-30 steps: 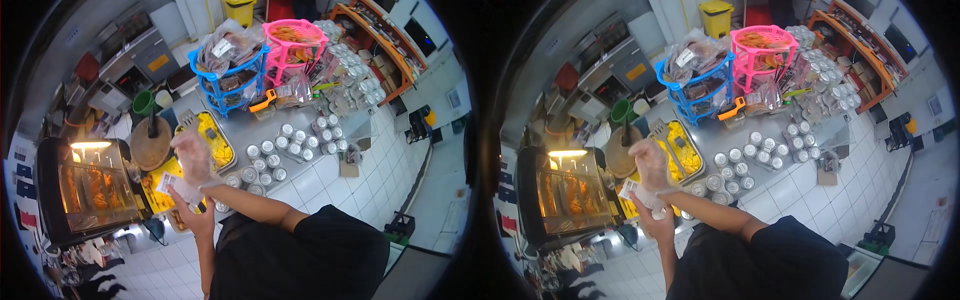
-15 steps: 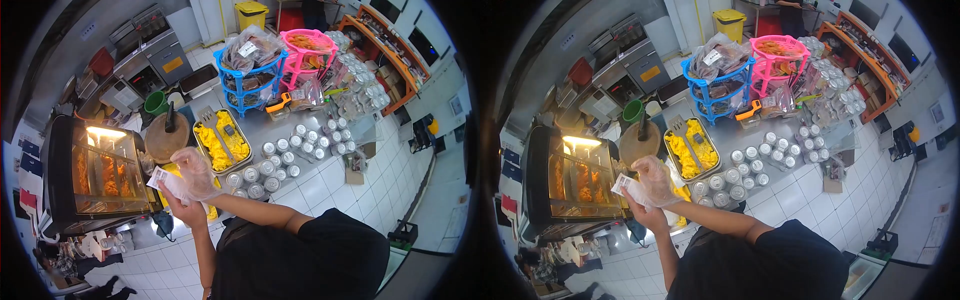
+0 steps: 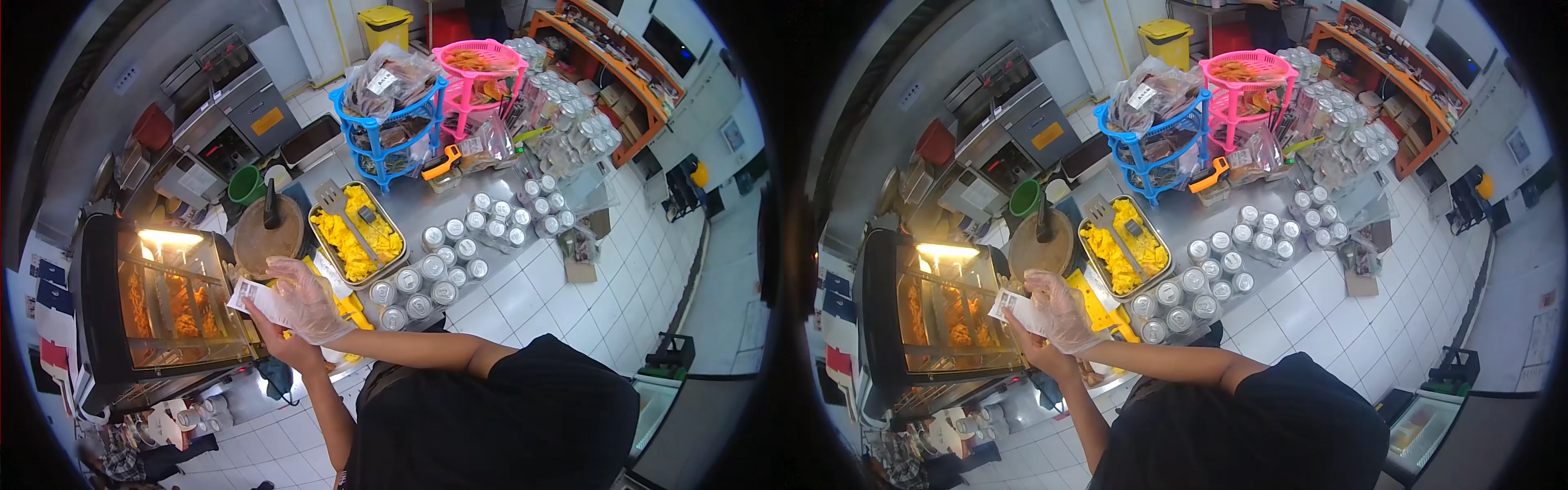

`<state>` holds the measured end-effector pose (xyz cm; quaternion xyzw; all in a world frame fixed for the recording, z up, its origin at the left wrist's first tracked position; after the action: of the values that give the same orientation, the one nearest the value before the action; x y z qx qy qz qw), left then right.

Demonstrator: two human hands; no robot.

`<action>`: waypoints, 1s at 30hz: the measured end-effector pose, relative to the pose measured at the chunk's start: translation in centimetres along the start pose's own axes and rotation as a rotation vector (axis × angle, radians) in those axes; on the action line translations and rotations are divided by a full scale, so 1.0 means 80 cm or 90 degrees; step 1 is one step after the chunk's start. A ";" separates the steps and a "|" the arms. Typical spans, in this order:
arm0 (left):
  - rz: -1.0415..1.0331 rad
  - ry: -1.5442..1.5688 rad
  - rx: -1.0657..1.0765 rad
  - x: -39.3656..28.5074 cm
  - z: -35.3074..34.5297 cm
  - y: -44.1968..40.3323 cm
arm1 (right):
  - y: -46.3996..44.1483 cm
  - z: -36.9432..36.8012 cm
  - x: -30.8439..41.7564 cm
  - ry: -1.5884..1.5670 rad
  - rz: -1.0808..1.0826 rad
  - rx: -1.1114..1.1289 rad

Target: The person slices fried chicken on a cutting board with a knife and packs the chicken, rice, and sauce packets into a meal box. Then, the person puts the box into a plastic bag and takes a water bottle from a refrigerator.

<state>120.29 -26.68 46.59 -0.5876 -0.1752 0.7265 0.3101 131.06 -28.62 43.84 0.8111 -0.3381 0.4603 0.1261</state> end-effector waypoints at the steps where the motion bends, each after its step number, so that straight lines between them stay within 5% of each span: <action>1: 0.000 -0.017 -0.002 0.001 0.001 -0.002 | 0.002 -0.002 0.002 -0.007 0.016 -0.006; 7: -0.048 -0.081 -0.053 0.003 0.022 -0.021 | 0.015 -0.029 0.035 0.026 0.147 0.023; 11: -0.092 -0.077 -0.125 -0.024 0.040 -0.048 | 0.034 -0.049 0.086 0.227 0.326 0.019; 13: -0.139 -0.076 -0.165 -0.039 0.054 -0.068 | 0.036 -0.071 0.054 0.178 0.200 0.087; 18: -0.333 -0.135 -0.190 -0.073 0.071 -0.103 | 0.056 -0.095 0.061 0.187 0.345 0.246; 22: -0.217 -0.205 -0.200 -0.072 0.081 -0.104 | 0.074 -0.106 -0.009 0.191 0.092 0.495; 25: -0.285 -0.189 -0.181 -0.057 0.087 -0.108 | 0.085 -0.095 0.045 0.239 0.141 0.505; 28: -0.183 -0.052 -0.202 0.012 0.132 -0.118 | 0.144 -0.070 0.050 0.499 0.496 0.390; 30: -0.143 -0.084 -0.231 0.029 0.157 -0.129 | 0.173 -0.053 0.031 0.502 0.506 0.464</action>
<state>110.48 -16.05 54.37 -0.5621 -0.3870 0.6808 0.2659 119.92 -37.71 46.73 0.3869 -0.3626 0.8185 -0.2211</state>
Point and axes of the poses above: each hand's wrist, its own y-axis away from the middle knuckle, its own z-axis out of the back of the hand, x = y × z, the point moved 8 cm from there along -y, towards the middle knuckle, and after that the axes turned 11 degrees about -z, right-handed, at the moved point
